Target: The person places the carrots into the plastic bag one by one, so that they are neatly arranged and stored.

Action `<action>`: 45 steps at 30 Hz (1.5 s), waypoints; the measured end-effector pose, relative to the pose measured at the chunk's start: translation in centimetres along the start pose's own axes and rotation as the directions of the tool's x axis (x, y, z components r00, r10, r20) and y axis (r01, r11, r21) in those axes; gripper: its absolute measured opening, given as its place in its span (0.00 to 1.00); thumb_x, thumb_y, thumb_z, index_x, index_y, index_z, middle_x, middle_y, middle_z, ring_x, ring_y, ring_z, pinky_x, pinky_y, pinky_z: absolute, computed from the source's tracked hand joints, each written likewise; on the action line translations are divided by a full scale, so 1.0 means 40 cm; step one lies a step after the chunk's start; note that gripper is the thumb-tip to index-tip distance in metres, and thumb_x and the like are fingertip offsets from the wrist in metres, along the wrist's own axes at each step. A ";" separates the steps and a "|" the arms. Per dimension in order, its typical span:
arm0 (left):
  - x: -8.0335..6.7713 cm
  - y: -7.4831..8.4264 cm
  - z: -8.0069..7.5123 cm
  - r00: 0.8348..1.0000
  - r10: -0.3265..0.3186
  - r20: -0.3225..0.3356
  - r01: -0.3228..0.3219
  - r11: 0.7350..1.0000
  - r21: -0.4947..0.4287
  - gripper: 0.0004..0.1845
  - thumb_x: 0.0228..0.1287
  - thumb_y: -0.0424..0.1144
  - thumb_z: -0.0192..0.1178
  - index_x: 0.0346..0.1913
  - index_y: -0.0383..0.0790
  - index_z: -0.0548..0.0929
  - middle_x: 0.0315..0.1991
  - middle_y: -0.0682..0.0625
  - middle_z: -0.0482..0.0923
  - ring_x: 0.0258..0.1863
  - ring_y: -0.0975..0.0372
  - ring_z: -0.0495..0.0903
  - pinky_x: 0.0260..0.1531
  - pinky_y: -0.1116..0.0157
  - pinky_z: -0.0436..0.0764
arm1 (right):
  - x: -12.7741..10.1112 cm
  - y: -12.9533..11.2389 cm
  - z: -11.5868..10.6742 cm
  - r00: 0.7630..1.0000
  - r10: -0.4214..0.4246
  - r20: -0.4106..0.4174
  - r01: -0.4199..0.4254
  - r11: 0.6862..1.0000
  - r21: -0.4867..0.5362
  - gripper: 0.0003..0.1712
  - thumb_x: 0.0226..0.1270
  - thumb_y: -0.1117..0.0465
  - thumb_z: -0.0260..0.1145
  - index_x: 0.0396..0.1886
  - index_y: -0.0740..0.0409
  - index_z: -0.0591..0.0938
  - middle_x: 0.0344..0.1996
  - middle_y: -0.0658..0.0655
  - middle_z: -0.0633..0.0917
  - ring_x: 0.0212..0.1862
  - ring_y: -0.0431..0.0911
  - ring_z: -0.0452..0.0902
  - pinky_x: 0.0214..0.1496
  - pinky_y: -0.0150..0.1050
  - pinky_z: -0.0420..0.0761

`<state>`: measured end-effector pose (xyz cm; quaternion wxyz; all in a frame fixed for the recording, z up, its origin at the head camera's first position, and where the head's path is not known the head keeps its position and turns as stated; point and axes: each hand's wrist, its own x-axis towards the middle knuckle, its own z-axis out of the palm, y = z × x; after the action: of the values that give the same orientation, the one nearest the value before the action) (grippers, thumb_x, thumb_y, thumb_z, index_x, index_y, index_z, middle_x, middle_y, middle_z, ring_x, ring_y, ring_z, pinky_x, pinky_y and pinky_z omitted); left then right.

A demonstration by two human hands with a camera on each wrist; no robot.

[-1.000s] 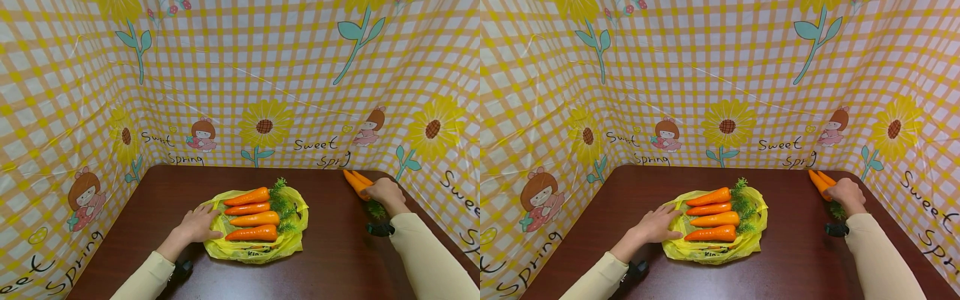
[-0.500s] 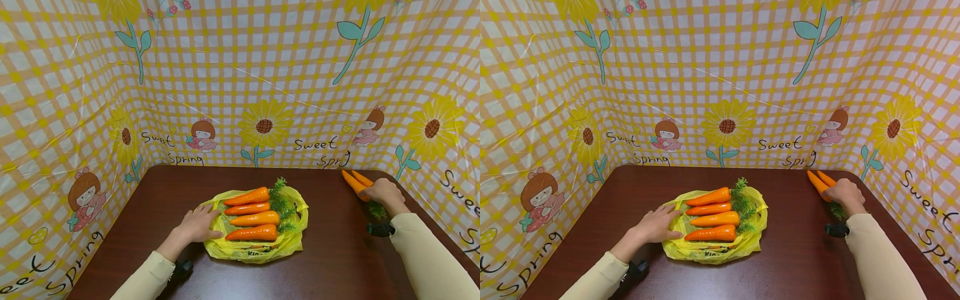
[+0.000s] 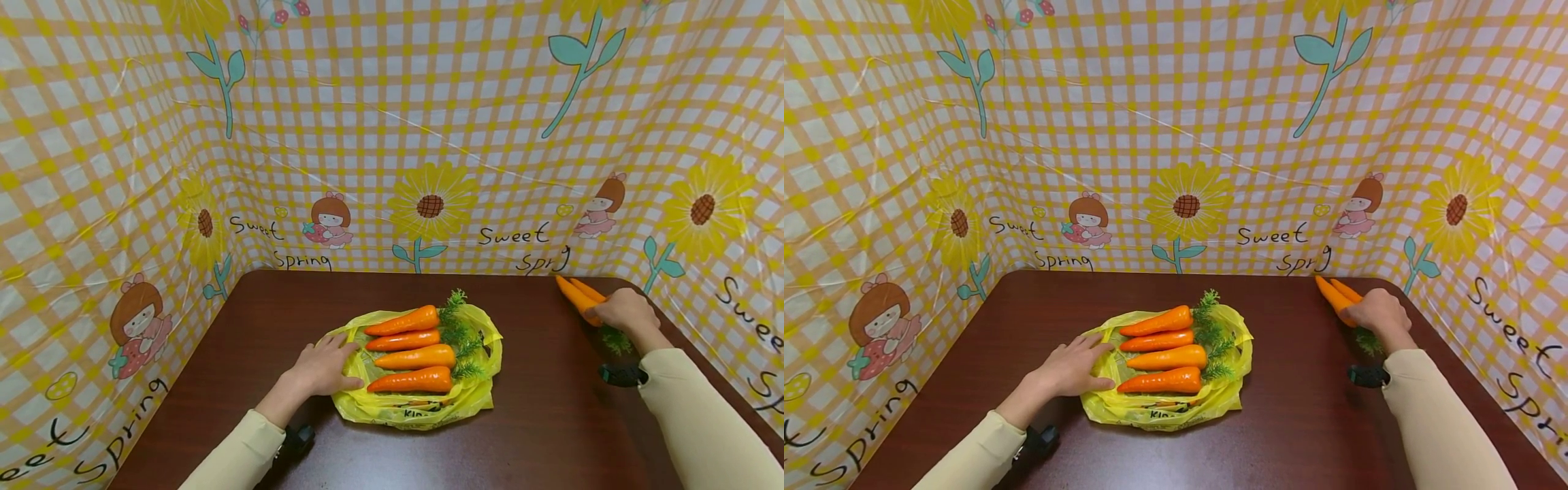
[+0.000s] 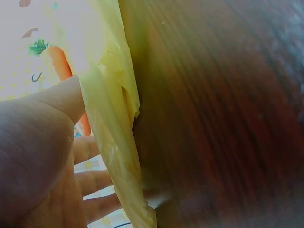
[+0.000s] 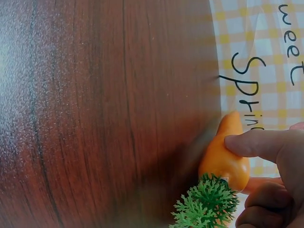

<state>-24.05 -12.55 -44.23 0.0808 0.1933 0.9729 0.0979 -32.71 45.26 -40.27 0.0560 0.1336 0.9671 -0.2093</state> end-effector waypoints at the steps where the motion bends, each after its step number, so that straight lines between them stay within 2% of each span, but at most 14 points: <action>1: 0.000 0.000 -0.001 1.000 0.000 0.001 0.000 1.000 -0.002 0.39 0.61 0.61 0.67 0.71 0.47 0.73 0.76 0.40 0.62 0.75 0.44 0.60 0.64 0.36 0.66 | -0.001 -0.002 -0.001 1.000 -0.007 -0.006 0.007 1.000 0.001 0.30 0.59 0.41 0.71 0.34 0.67 0.79 0.27 0.62 0.76 0.29 0.54 0.72 0.30 0.47 0.72; 8: 0.002 0.002 -0.003 1.000 -0.004 0.000 0.004 1.000 -0.002 0.39 0.61 0.61 0.67 0.71 0.47 0.73 0.76 0.40 0.62 0.75 0.44 0.60 0.64 0.36 0.65 | -0.006 -0.017 -0.008 0.996 -0.086 -0.031 0.086 0.996 0.005 0.27 0.59 0.42 0.70 0.35 0.64 0.83 0.25 0.59 0.79 0.26 0.51 0.72 0.24 0.43 0.71; 19: -0.002 0.003 -0.004 1.000 -0.005 0.004 0.005 1.000 -0.006 0.39 0.61 0.61 0.67 0.71 0.47 0.73 0.76 0.40 0.62 0.75 0.43 0.60 0.64 0.36 0.65 | -0.018 -0.063 -0.018 0.984 -0.170 -0.045 0.170 0.985 -0.009 0.37 0.58 0.44 0.71 0.53 0.73 0.82 0.31 0.63 0.85 0.28 0.51 0.75 0.24 0.41 0.73; 29: -0.002 0.002 -0.002 1.000 -0.005 -0.004 0.005 1.000 -0.004 0.38 0.61 0.61 0.67 0.71 0.47 0.73 0.75 0.40 0.62 0.75 0.44 0.60 0.64 0.36 0.66 | -0.044 -0.131 -0.027 0.960 -0.272 -0.067 0.270 0.962 -0.032 0.33 0.60 0.46 0.71 0.52 0.72 0.84 0.24 0.56 0.83 0.23 0.49 0.72 0.22 0.41 0.69; 31: -0.001 0.001 -0.002 1.000 -0.004 -0.005 0.004 1.000 -0.004 0.39 0.61 0.61 0.67 0.71 0.47 0.73 0.75 0.40 0.62 0.75 0.43 0.60 0.64 0.36 0.66 | -0.054 -0.148 -0.031 0.956 -0.286 -0.066 0.284 0.958 -0.035 0.33 0.60 0.47 0.70 0.53 0.72 0.84 0.27 0.59 0.85 0.24 0.49 0.73 0.23 0.41 0.70; 35: -0.001 0.000 0.000 1.000 -0.002 -0.005 0.002 1.000 -0.004 0.39 0.61 0.61 0.67 0.71 0.47 0.73 0.76 0.40 0.62 0.75 0.43 0.60 0.64 0.36 0.66 | -0.076 -0.178 -0.040 0.948 -0.312 -0.064 0.309 0.950 -0.055 0.35 0.61 0.48 0.70 0.57 0.74 0.81 0.38 0.69 0.87 0.28 0.49 0.77 0.24 0.40 0.72; 37: 0.000 0.001 0.001 1.000 -0.004 -0.006 0.004 1.000 -0.002 0.39 0.61 0.61 0.67 0.71 0.47 0.73 0.75 0.40 0.62 0.75 0.43 0.61 0.64 0.36 0.66 | -0.085 -0.191 -0.041 0.942 -0.330 -0.065 0.326 0.943 -0.061 0.34 0.60 0.49 0.70 0.56 0.73 0.82 0.40 0.70 0.86 0.28 0.49 0.77 0.25 0.40 0.72; 42: 0.001 0.002 0.002 1.000 -0.009 -0.009 0.009 1.000 0.009 0.39 0.60 0.62 0.68 0.71 0.47 0.73 0.75 0.40 0.62 0.74 0.44 0.61 0.63 0.37 0.67 | -0.102 -0.222 -0.042 0.927 -0.368 -0.069 0.364 0.929 -0.065 0.32 0.59 0.51 0.70 0.55 0.72 0.83 0.28 0.59 0.87 0.22 0.47 0.74 0.23 0.40 0.70; 45: 0.001 0.002 0.002 1.000 -0.009 -0.009 0.009 1.000 0.010 0.39 0.60 0.62 0.67 0.71 0.47 0.73 0.75 0.41 0.62 0.75 0.44 0.61 0.64 0.37 0.67 | -0.113 -0.241 -0.045 0.924 -0.378 -0.066 0.374 0.925 -0.064 0.33 0.59 0.52 0.70 0.57 0.74 0.81 0.25 0.57 0.86 0.19 0.46 0.72 0.22 0.39 0.69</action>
<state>-24.05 -12.45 -44.29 0.0760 0.1889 0.9745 0.0938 -31.20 36.49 -34.15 -0.0190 -0.0477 0.9811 -0.1867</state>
